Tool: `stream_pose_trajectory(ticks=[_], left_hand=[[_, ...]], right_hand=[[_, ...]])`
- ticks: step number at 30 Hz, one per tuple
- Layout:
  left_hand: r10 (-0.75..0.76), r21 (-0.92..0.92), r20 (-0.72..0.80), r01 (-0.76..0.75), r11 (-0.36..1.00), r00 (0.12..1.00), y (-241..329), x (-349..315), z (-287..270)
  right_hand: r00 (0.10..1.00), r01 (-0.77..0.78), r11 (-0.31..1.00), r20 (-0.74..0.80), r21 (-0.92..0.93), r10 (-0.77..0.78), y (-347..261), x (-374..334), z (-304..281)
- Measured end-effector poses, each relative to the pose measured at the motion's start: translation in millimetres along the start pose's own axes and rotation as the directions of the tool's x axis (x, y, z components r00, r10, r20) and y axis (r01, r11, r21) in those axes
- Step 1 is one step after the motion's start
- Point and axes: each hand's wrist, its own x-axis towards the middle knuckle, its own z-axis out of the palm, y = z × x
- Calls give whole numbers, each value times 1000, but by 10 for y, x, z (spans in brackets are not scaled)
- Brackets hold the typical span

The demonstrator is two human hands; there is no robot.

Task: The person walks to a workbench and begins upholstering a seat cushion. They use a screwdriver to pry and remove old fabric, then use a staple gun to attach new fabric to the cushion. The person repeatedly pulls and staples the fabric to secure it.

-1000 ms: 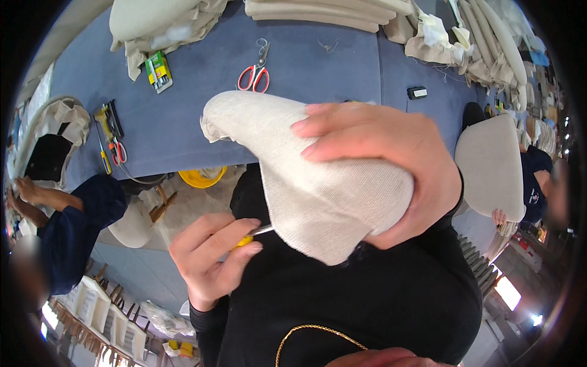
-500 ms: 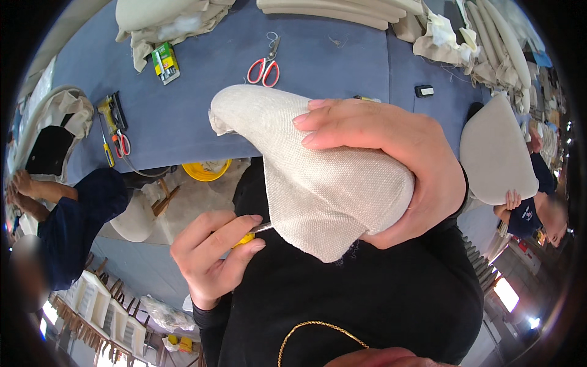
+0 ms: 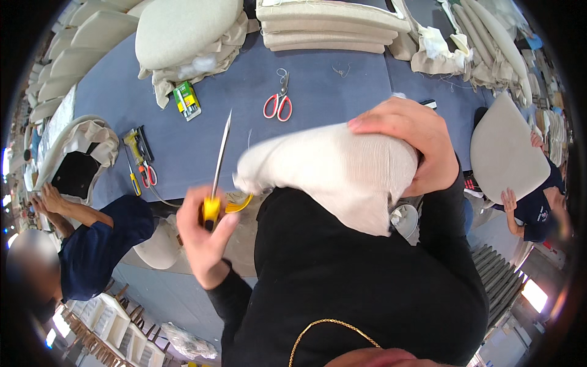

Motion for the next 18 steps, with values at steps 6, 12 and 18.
stream_pose_trajectory(ticks=[6, 12, 18], left_hand=[[427, -257, 270, -363, 896, 863, 600, 975, 746], [438, -366, 470, -282, 887, 766, 772, 1134, 1011], [462, -396, 545, -271, 877, 700, 715, 1013, 1087]], right_hand=[[993, 9, 997, -115, -72, -17, 9, 6, 164], [974, -19, 993, -227, -120, -8, -18, -111, 291], [967, 30, 996, -249, -89, -52, -16, -204, 332]])
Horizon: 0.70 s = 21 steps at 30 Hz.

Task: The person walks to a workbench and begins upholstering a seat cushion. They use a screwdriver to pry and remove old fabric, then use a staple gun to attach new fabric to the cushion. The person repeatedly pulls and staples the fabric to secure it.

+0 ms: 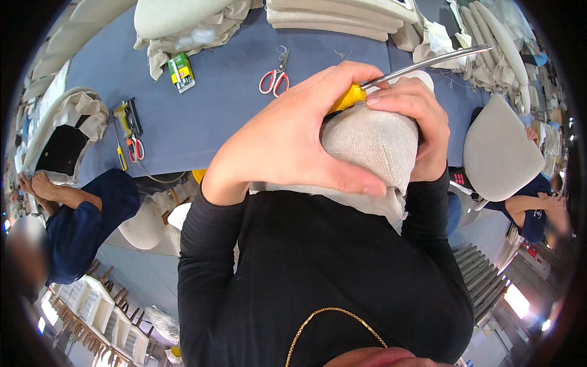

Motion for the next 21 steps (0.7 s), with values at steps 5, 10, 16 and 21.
stream_pose_trajectory(ticks=[5, 10, 16, 21], left_hand=[[-56, 364, -94, 87, 927, 994, 190, -142, 103], [-27, 531, -294, 187, 826, 955, 309, -219, 297], [77, 600, -426, 218, 769, 901, 234, -276, 447], [134, 581, -334, 92, 809, 933, 153, -283, 335]], right_hand=[[998, -69, 998, -12, -3, 69, -40, -29, 6], [999, -53, 998, -11, -29, 52, 2, -30, -19], [997, -79, 997, -15, -24, 78, -10, -36, -38], [985, -147, 989, 92, -21, 148, -128, -65, -112]])
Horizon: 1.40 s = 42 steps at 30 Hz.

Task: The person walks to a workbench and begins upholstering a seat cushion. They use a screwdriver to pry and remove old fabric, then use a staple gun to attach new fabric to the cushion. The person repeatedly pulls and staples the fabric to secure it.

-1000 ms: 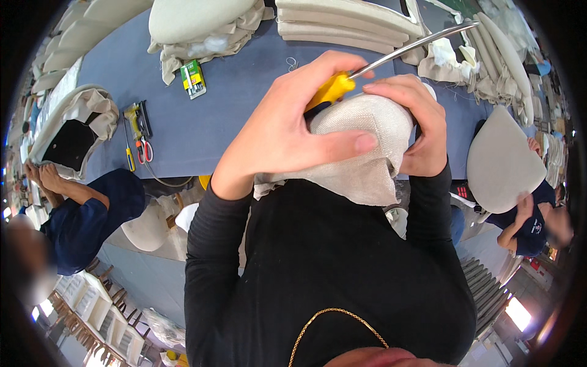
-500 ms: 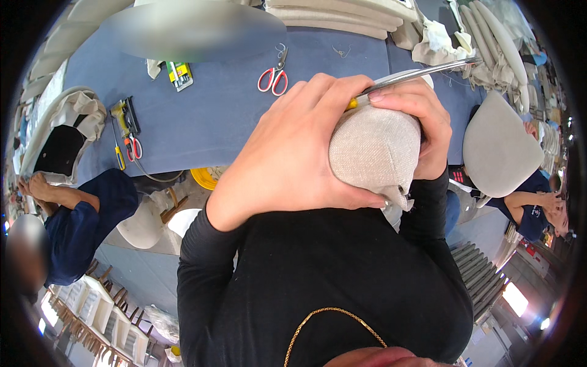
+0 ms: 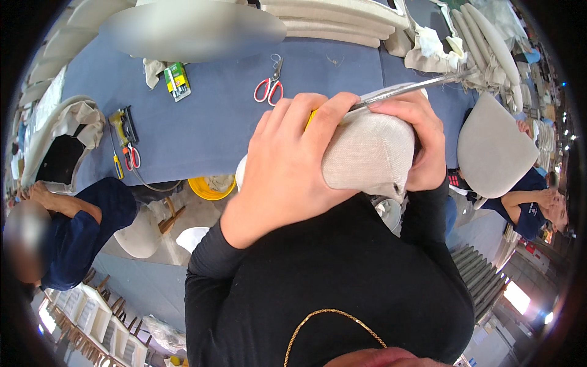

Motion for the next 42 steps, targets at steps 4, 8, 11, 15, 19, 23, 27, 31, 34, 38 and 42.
stream_pose_trajectory(ticks=[4, 8, 11, 15, 19, 23, 27, 31, 34, 38, 42], left_hand=[[84, -103, 142, -70, 992, 986, -250, 112, -190], [116, -382, 256, -9, 924, 960, -453, 324, -443], [-259, -617, 231, 347, 706, 938, -345, 479, -462], [-289, -535, 35, 262, 803, 957, -104, 593, -273], [-349, -549, -111, 235, 802, 930, -31, 563, -111], [-299, -460, -205, 178, 870, 932, -120, 525, -71], [-369, -667, -393, 15, 745, 842, -134, 529, -87], [-493, -810, -483, -155, 565, 724, -131, 448, -359], [-478, -623, -342, 186, 760, 809, -76, 335, -208], [-336, -280, -332, 248, 927, 881, -157, 524, 22], [-99, -137, -539, 28, 990, 836, -450, 1058, 248]], right_hand=[[984, -8, 999, 178, 42, 1, -121, 82, -185], [978, -147, 880, 199, 453, 60, -34, 288, -235], [973, -228, 691, 143, 686, 178, -12, 512, -122], [970, -243, 630, 187, 737, 155, -103, 694, -27], [958, -286, 651, 183, 704, 222, -175, 684, 64], [948, -317, 777, 147, 544, 283, 19, 561, 89], [934, -243, 889, -152, 389, 322, 426, 503, 115], [708, -327, 673, -299, 664, 640, 1219, 107, -207], [698, -267, 685, -354, 678, 623, 453, 150, -38], [931, -181, 786, -155, 591, 331, 40, -242, -123], [991, 117, 992, -52, -56, -119, -555, 63, -27]])
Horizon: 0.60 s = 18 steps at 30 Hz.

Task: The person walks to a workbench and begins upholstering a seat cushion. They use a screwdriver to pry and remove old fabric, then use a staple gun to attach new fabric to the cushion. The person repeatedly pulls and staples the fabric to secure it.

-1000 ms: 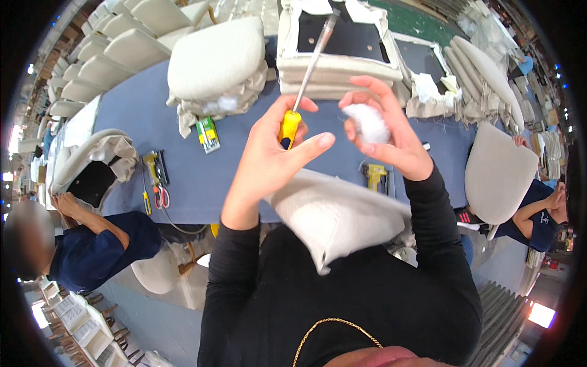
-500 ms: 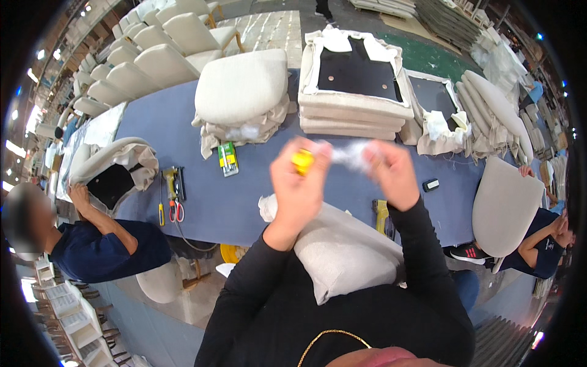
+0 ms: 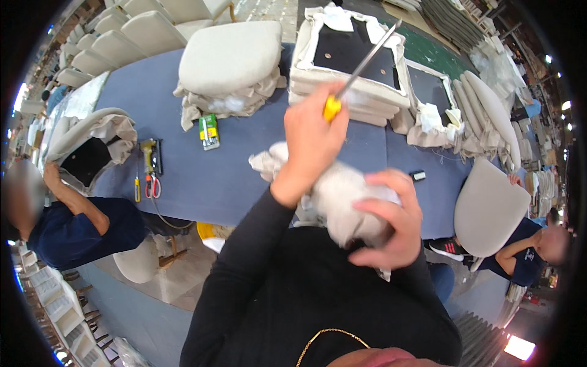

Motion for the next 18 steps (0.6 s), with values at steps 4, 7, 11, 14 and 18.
stream_pose_trajectory(ticks=[4, 7, 11, 14, 18], left_hand=[[-109, -118, -34, 104, 987, 993, -20, 352, 199], [-159, -336, 5, 152, 930, 987, -103, 243, 204], [-266, -387, 55, 266, 883, 962, 16, -150, -23], [-428, -532, 246, 490, 690, 870, 62, -463, -131], [-343, -576, 299, 455, 679, 891, 87, -653, -57]], right_hand=[[988, 72, 949, -105, -307, -109, 449, 298, 30], [988, 15, 959, -144, -283, -58, 733, 474, -105], [985, 21, 977, -161, -212, -56, 1114, 586, -304], [958, -272, 959, -113, -82, 262, 1038, 662, -411], [890, -440, 876, -37, 198, 455, 1070, 744, -375]])
